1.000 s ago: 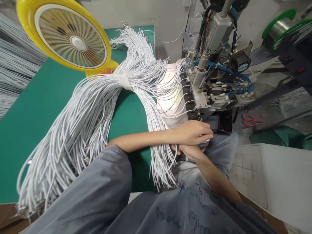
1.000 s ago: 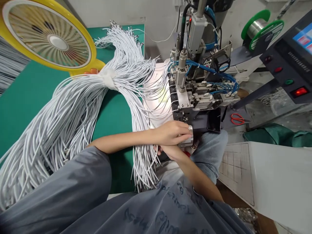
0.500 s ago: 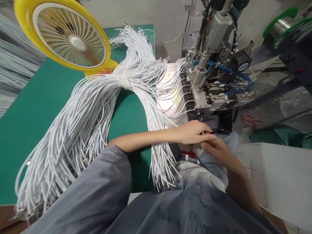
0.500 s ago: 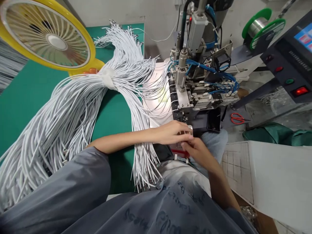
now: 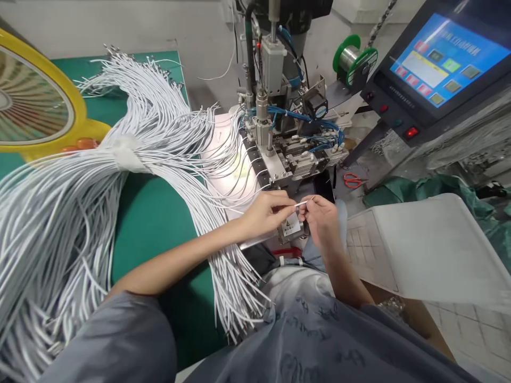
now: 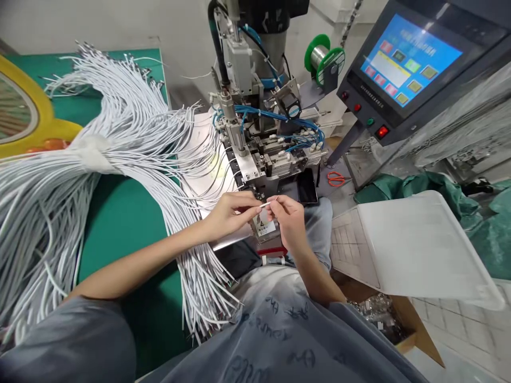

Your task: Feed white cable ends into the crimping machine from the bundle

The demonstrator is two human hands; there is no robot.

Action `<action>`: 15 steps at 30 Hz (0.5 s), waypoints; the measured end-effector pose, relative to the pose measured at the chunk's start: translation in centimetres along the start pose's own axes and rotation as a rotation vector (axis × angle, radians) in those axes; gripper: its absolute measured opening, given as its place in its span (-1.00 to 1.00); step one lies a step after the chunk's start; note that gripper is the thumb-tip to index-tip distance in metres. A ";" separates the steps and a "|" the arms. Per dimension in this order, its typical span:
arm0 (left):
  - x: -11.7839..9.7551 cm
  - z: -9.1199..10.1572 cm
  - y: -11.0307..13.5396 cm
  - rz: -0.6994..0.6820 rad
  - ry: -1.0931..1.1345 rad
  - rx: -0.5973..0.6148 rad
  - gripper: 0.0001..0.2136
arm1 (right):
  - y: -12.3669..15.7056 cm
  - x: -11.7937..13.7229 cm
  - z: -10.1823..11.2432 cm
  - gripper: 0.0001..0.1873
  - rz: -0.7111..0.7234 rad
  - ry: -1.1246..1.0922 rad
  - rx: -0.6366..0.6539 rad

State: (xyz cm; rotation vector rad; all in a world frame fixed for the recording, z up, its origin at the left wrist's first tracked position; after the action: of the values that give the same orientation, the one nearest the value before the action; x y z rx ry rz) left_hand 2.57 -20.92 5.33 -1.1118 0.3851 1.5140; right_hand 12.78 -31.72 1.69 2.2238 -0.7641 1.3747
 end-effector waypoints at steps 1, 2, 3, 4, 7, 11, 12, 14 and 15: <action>0.0 -0.1 0.0 -0.010 0.000 -0.003 -0.82 | 0.0 -0.1 -0.1 -0.86 0.031 0.024 -0.009; 0.0 -0.1 0.0 -0.016 0.002 -0.005 -0.82 | -0.1 -0.2 -0.1 -0.86 0.064 0.056 -0.007; 0.1 -0.2 0.0 -0.018 0.004 -0.008 -0.82 | -0.1 -0.2 -0.1 -0.87 0.095 0.096 0.005; 0.1 -0.2 0.0 -0.019 0.005 -0.011 -0.82 | -0.1 -0.1 0.0 -0.87 0.122 0.141 0.024; 0.1 -0.2 0.0 -0.039 -0.021 -0.020 -0.82 | -0.2 0.5 0.1 -0.87 0.201 0.306 0.081; 0.2 -0.2 0.1 -0.105 -0.141 -0.039 -0.82 | -0.3 1.6 0.2 -0.87 0.324 0.588 0.058; 0.3 -0.2 0.2 -0.114 -0.170 -0.040 -0.82 | -0.3 1.8 0.2 -0.86 0.338 0.649 0.054; 0.5 -0.3 0.2 -0.127 -0.204 -0.036 -0.82 | -0.5 2.1 0.3 -0.84 0.337 0.728 0.076; 0.6 -0.3 0.3 -0.129 -0.210 -0.030 -0.83 | -0.6 2.1 0.4 -0.83 0.328 0.740 0.094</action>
State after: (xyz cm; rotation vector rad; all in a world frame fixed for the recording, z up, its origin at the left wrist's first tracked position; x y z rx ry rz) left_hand 2.53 -20.92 4.61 -0.9709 0.1449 1.5085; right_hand 14.22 -32.00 3.32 1.4778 -0.8006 2.2295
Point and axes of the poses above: each hand's wrist, its own y-axis away from the middle knuckle, its own z-axis out of the back of the hand, x = y × z, the point moved 2 cm from there along -y, towards the middle knuckle, and after that the axes turned 3 degrees about -y, right-handed, at the moved point
